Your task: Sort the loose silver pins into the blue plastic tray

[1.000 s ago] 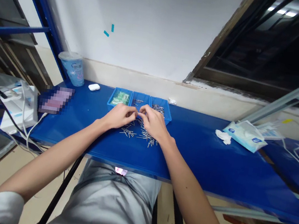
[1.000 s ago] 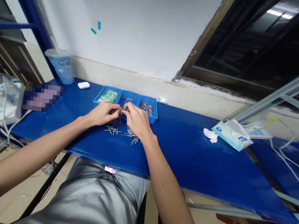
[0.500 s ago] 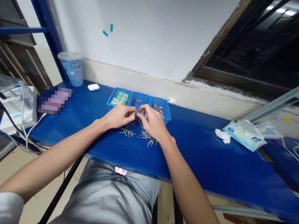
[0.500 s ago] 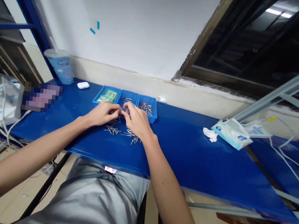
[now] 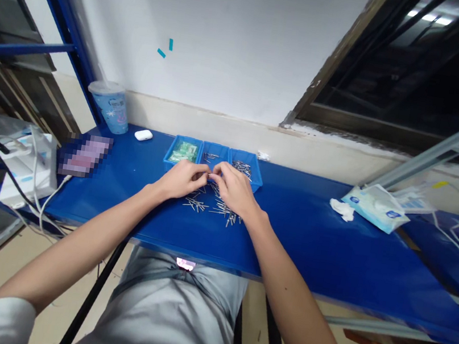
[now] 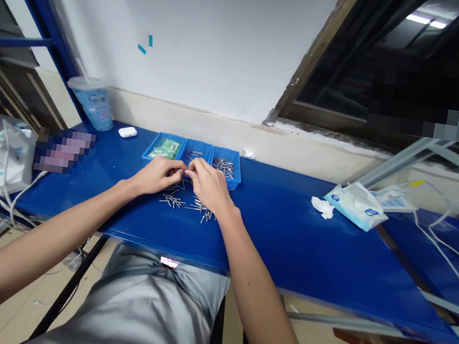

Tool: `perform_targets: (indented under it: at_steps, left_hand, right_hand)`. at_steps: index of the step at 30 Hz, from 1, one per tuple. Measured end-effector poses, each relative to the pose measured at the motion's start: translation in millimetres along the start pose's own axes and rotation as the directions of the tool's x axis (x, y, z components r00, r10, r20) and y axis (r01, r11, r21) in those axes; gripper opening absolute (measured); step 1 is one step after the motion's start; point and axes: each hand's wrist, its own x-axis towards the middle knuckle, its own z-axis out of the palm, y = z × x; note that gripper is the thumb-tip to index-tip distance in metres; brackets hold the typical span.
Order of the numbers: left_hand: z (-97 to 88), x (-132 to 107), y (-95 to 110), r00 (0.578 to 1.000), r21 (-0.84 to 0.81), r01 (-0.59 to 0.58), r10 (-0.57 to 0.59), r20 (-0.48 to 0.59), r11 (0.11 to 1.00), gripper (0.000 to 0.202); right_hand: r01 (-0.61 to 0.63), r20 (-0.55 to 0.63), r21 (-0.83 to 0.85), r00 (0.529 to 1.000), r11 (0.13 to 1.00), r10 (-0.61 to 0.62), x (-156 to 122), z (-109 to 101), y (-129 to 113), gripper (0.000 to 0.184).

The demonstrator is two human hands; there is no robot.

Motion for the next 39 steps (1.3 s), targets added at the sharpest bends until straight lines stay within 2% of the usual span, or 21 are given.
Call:
perform_targets:
  at_steps: [8,39]
  left_hand:
    - [-1.5,-0.1,2.2,1.0,-0.001,0.009,-0.009,-0.004,1.0,0.028]
    - [-2.3,0.6,4.9,1.0,0.009,-0.007,0.007,0.019,1.0,0.028]
  right_hand:
    - [0.009,0.011,0.008,1.0,1.0,-0.009,-1.0,0.4,2.5,0.009]
    - [-0.009,0.023,-0.024,1.0,1.0,0.01,-0.3,2.2,3.4,0.017]
